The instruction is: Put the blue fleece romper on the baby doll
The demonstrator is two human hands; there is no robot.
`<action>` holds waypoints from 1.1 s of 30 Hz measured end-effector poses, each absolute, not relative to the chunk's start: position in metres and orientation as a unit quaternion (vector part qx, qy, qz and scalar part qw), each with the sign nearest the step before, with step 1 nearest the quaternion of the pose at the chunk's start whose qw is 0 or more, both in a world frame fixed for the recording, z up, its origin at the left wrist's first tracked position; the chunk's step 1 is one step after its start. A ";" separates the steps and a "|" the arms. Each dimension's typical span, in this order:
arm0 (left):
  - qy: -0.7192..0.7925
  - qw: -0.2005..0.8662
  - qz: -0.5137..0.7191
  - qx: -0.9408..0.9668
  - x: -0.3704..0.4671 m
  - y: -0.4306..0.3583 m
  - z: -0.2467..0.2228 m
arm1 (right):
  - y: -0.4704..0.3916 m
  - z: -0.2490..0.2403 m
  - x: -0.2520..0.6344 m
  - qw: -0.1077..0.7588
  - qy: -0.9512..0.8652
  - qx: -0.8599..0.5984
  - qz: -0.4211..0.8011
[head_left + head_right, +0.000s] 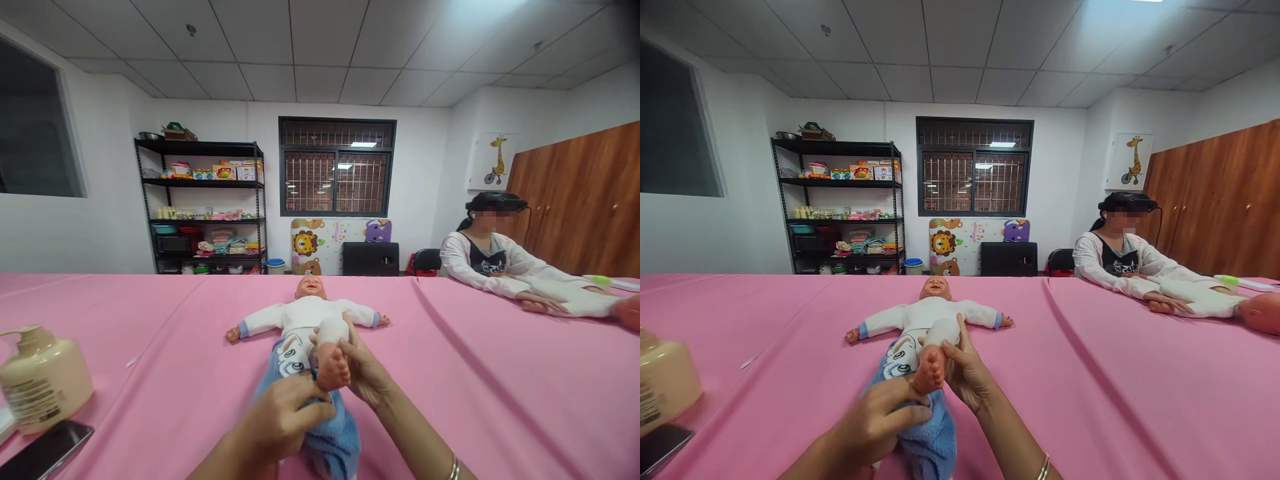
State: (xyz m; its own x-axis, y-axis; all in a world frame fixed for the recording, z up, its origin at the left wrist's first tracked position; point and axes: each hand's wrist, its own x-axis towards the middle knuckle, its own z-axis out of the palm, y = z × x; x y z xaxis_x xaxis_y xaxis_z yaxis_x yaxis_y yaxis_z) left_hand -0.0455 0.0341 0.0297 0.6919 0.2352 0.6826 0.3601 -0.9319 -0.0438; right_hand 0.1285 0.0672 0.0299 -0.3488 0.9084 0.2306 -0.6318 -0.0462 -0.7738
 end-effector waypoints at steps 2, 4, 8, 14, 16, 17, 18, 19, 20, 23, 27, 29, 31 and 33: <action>-0.131 0.116 -0.336 -0.925 -0.044 0.029 0.033 | 0.067 0.031 0.121 0.572 -0.397 -0.162 0.699; -0.109 0.145 -0.352 -0.918 -0.044 0.026 0.033 | 0.065 0.030 0.117 0.586 -0.396 -0.175 0.685; -0.115 0.139 -0.455 -0.872 -0.048 0.028 0.025 | 0.063 0.029 0.116 0.562 -0.411 -0.205 0.687; -0.225 -0.016 -0.472 -0.852 -0.049 0.033 0.018 | 0.065 0.023 0.116 0.546 -0.456 -0.238 0.661; -0.272 -0.061 -0.465 -0.840 -0.049 0.034 0.023 | 0.064 0.021 0.114 0.525 -0.487 -0.237 0.656; -0.297 -0.086 -0.462 -0.831 -0.050 0.035 0.026 | 0.063 0.020 0.114 0.510 -0.502 -0.233 0.659; -0.321 -0.109 -0.461 -0.820 -0.050 0.036 0.029 | 0.063 0.019 0.113 0.494 -0.513 -0.231 0.663; -0.346 -0.131 -0.459 -0.808 -0.050 0.038 0.031 | 0.063 0.018 0.112 0.479 -0.519 -0.232 0.669; -0.367 -0.150 -0.456 -0.796 -0.050 0.039 0.033 | 0.063 0.017 0.112 0.468 -0.520 -0.235 0.675; -0.411 -0.191 -0.442 -0.774 -0.050 0.044 0.036 | 0.068 0.014 0.113 0.457 -0.511 -0.237 0.689; -0.434 -0.211 -0.438 -0.758 -0.050 0.048 0.032 | 0.073 0.010 0.118 0.427 -0.551 -0.241 0.675; -0.445 -0.217 -0.444 -0.747 -0.052 0.052 0.030 | 0.073 0.011 0.120 0.397 -0.602 -0.255 0.644; -0.458 -0.221 -0.444 -0.738 -0.053 0.058 0.030 | 0.072 0.014 0.123 0.364 -0.651 -0.257 0.615; -0.467 -0.222 -0.430 -0.740 -0.052 0.068 0.033 | 0.071 0.018 0.125 0.339 -0.685 -0.236 0.601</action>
State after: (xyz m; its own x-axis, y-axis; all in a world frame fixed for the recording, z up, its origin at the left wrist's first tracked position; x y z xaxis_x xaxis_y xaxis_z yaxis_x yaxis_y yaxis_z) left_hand -0.0523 0.0683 0.0329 0.1927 0.8823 0.4294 0.5005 -0.4648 0.7304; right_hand 0.1250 0.0706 0.0181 -0.6592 0.7301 0.1801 -0.0832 0.1672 -0.9824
